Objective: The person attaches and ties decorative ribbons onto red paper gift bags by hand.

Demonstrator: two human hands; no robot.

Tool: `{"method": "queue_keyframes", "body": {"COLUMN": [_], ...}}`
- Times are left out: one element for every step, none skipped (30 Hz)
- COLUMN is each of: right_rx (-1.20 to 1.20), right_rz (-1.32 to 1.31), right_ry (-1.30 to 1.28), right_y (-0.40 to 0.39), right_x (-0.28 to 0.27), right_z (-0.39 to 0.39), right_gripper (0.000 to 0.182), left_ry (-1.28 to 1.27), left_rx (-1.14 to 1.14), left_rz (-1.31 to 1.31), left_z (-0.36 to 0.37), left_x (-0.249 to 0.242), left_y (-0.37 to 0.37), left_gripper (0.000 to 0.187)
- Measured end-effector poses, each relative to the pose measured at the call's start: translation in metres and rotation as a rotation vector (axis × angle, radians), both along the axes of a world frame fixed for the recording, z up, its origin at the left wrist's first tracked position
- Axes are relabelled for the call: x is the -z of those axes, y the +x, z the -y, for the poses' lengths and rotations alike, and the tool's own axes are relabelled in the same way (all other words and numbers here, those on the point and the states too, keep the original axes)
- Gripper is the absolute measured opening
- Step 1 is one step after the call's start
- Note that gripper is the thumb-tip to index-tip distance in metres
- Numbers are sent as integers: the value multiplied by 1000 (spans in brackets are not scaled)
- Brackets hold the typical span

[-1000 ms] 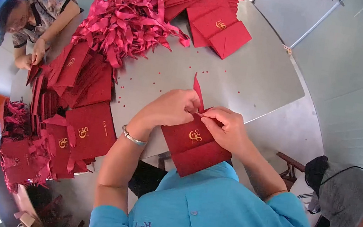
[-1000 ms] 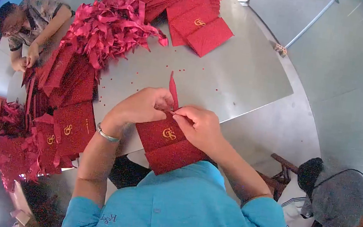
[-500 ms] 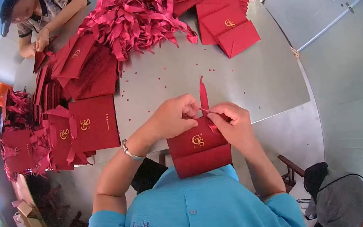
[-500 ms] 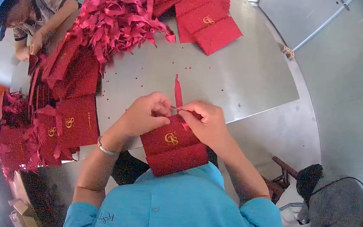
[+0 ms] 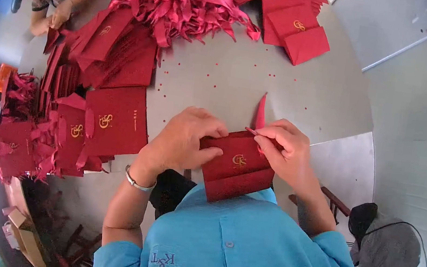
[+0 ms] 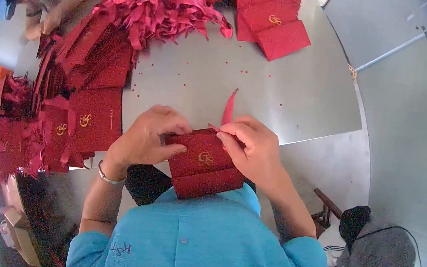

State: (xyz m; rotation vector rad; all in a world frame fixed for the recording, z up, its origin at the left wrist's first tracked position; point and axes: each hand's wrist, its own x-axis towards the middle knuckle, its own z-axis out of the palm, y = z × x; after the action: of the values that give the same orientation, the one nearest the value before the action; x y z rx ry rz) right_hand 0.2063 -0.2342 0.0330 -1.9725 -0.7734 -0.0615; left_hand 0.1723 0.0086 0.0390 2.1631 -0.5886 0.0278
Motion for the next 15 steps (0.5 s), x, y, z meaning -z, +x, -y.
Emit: {"method": "queue_keyframes", "body": {"right_rx": [5, 10, -2, 2, 6, -6, -4, -8, -36, -22, -16, -5, -6, 12, 23], "right_rz": [-4, -6, -3, -7, -11, -7, 13, 35, 42, 35, 31, 24, 22, 10, -6], "right_ry": [-11, -21, -21, -27, -33, -34, -53, -65, -53, -72, -88, -124, -154, -139, -126], "right_y": [-2, -4, -6, -8, -10, -12, -14, -15, -17, -19, -21, -23, -25, -28, -30], "right_x": [-3, -6, -9, -11, -13, -17, -22, -26, -27, -28, -28, -33, -39, -39, -37], "right_z": [-1, -1, -2, -3, -4, -4, -4, -6, -6, -5, -5, -6, -7, -10, -12], "right_gripper": [11, 10, 10, 10, 9, 9, 9, 9, 9, 9, 9, 9, 9, 8, 7], "left_ry": [37, 74, 74, 52, 31, 29, -25, -74, -64, -62, -55, -89, -32, -64, -74], "left_rx": [-2, -4, -16, 2, 21, 9, -6, -26, -55, -59, -70, -83, -104, -129, -121], "left_rz": [-1, 1, 4, 4, 6, 10, -33, -73, -65, -21, 26, 57, 71, 113, 116], "left_z": [-2, -4, -6, -8, -10, -11, -10, -11, -10, -7, -3, 0, 2, 2, 1], "left_x": [-4, -6, -5, -4, -2, 2, 7, 9, 8, 6, 5, 10, 13, 14, 15], "left_y": [-4, -7, -9, -11, -13, -16, -18, -21, -25, -30, -34, -38, -41, -45, -48], "left_gripper": [29, 31, 31, 31, 31, 31, 32, 32, 32, 32, 31, 30, 28, 26, 23]}}
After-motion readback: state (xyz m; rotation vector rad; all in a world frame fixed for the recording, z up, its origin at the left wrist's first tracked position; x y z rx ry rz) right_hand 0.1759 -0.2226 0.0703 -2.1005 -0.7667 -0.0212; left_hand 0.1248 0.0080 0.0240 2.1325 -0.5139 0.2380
